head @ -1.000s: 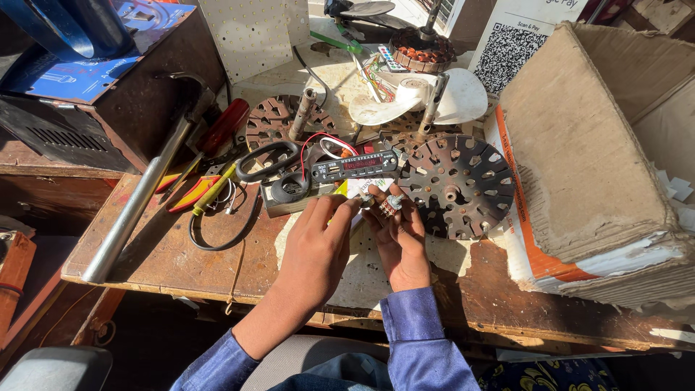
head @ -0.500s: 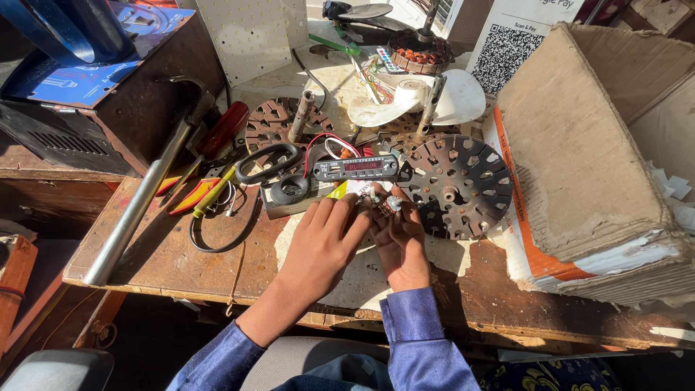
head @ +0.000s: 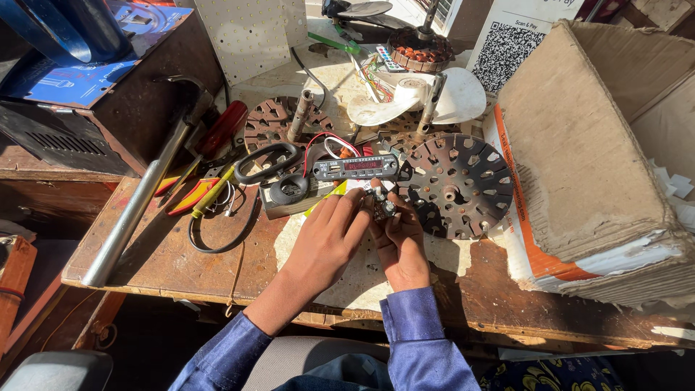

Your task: The person assembles a small electronic device by connecting wires, using pliers to strip insulation, and placing components into a cardboard box. They then handle a perforated metal sheet, wiping its surface with a cloth.

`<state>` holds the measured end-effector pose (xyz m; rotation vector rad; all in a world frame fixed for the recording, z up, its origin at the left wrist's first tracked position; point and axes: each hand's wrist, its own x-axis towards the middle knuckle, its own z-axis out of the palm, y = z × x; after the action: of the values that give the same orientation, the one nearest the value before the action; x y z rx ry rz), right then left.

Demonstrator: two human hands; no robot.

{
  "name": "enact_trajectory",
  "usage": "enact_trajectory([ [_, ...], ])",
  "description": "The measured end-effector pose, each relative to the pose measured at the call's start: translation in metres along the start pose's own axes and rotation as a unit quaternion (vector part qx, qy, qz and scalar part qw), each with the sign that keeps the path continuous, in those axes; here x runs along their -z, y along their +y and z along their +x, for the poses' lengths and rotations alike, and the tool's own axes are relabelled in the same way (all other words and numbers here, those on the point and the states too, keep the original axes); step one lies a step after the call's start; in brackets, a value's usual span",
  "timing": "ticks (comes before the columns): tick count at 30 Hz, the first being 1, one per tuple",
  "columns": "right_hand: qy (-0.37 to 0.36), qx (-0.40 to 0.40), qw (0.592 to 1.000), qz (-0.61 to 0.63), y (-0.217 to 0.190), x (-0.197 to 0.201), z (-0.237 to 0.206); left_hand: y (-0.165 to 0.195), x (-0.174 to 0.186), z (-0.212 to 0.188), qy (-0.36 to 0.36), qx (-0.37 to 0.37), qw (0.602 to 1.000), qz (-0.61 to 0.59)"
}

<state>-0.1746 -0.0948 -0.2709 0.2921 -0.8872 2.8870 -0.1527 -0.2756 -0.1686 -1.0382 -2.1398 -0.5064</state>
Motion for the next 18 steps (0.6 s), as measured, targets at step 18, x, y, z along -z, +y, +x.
enact_trajectory([
  [18,0.039,-0.002,0.999,-0.032,0.001,-0.007,0.001,0.005,-0.004,0.002,0.04,0.088,0.991,-0.093],
])
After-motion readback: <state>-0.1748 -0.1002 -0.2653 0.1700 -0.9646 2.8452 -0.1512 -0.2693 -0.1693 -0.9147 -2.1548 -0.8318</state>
